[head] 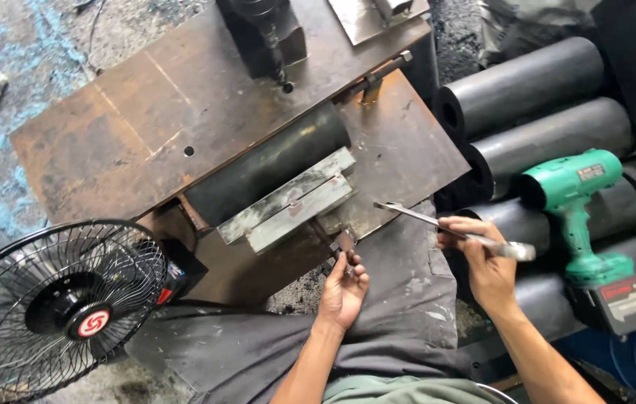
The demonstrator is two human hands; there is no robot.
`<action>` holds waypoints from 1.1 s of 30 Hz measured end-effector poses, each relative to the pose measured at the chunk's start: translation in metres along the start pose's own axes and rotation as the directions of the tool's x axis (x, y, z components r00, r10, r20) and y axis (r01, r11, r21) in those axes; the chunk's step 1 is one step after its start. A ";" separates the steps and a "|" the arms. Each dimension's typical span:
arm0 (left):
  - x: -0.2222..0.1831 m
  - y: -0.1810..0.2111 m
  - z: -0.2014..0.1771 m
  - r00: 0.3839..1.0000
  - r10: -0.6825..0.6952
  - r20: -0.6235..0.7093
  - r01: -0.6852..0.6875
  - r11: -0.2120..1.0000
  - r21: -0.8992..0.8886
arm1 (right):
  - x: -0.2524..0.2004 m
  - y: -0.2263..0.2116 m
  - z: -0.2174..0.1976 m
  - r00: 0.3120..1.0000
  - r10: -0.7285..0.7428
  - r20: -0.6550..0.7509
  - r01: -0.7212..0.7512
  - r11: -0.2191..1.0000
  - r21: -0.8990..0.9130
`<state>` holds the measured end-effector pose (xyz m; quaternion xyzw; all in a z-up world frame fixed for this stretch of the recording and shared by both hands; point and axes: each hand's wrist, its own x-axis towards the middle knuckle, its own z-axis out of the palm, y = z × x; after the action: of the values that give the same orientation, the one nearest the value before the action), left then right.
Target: Tightening bolts and adjusting fixtures to prepare and measure large curved industrial plastic or rubber sleeve components.
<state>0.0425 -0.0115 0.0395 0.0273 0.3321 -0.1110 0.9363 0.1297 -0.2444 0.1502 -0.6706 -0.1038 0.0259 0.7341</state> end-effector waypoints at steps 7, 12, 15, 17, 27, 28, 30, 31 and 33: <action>-0.004 -0.013 -0.026 0.991 0.030 -0.134 -0.058 0.976 -0.210 | -0.058 -0.045 -0.037 0.885 0.464 -0.024 -0.457 0.861 -0.222; 0.002 -0.021 -0.043 0.990 0.012 0.144 0.036 0.945 -0.324 | -0.064 -0.042 -0.044 0.709 0.679 -0.188 -0.704 0.692 -0.158; 0.014 -0.028 -0.071 0.915 -0.028 0.402 0.198 0.899 -0.390 | -0.081 0.010 -0.066 0.586 0.764 -0.270 -0.810 0.566 -0.155; 0.001 -0.020 -0.046 0.854 -0.047 0.517 0.276 0.885 -0.375 | -0.089 0.040 -0.078 0.561 0.787 -0.255 -0.827 0.541 -0.149; 0.013 -0.030 -0.069 0.871 -0.046 0.490 0.215 0.932 -0.293 | -0.033 0.010 -0.058 0.718 0.686 -0.112 -0.693 0.720 -0.032; 0.017 -0.031 -0.074 0.776 -0.054 0.628 0.286 0.918 -0.275 | -0.015 0.000 -0.048 0.767 0.629 -0.126 -0.639 0.766 -0.072; 0.000 -0.024 -0.026 0.954 -0.076 0.291 0.161 0.946 -0.280 | 0.035 -0.003 -0.028 0.821 0.565 -0.086 -0.569 0.821 -0.042; -0.009 -0.020 -0.003 0.994 -0.064 -0.092 0.041 0.971 -0.237 | 0.059 -0.004 -0.018 0.866 0.497 -0.049 -0.498 0.867 -0.007; -0.011 -0.018 -0.011 0.993 -0.012 -0.119 -0.014 0.978 -0.210 | 0.117 -0.003 0.009 0.885 0.466 -0.016 -0.465 0.884 0.042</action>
<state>0.0238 -0.0257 0.0384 -0.0653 0.3973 -0.0728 0.9124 0.2416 -0.2150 0.1680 -0.6624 0.0699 0.1944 0.7201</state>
